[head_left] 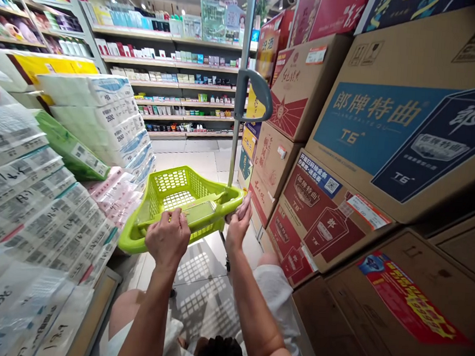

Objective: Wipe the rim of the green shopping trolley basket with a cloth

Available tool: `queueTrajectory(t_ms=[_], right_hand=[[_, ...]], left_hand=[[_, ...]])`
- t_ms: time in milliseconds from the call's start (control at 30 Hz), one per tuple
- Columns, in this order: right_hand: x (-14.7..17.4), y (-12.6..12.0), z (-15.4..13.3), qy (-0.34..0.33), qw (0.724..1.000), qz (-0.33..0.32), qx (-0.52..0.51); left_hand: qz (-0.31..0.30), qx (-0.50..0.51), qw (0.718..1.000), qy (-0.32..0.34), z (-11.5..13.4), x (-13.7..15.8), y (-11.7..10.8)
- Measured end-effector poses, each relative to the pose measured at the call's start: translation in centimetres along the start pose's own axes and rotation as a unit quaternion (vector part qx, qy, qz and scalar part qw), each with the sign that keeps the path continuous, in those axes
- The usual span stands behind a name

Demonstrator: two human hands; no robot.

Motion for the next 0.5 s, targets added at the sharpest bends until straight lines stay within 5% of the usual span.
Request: queueTrajectory(t_ms=[67, 133, 267, 367, 500], right_hand=[[2.8, 1.2, -0.9, 0.08, 0.995, 0.052, -0.04], [4.5, 2.1, -1.8, 0.112, 0.99, 0.035, -0.083], [2.9, 1.2, -1.6, 0.109, 0.989, 0.07, -0.071], [1.9, 0.4, -2.3, 0.025, 0.999, 0.039, 0.016], [4.1, 1.1, -5.3, -0.149, 0.972, -0.158, 0.093]], left_hand=[[0.002, -0.005, 1.0, 0.0, 0.5, 0.1, -0.2], [0.001, -0.001, 1.0, 0.009, 0.5, 0.2, -0.5], [-0.025, 0.038, 0.998, 0.045, -1.0, 0.5, -1.3], [-0.042, 0.01, 0.999, 0.006, -2.4, 0.4, -1.4], [-0.096, -0.058, 0.993, -0.032, -2.4, 0.3, -1.0]])
Point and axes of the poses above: each hand's wrist, its own x-axis away from the middle knuckle, its own y-axis out of the palm, z = x × y, the point moved 2 cm from there along -x, towards the middle knuckle, and after that the axes turned 15 degrees about -x, right-handed, at the moved point
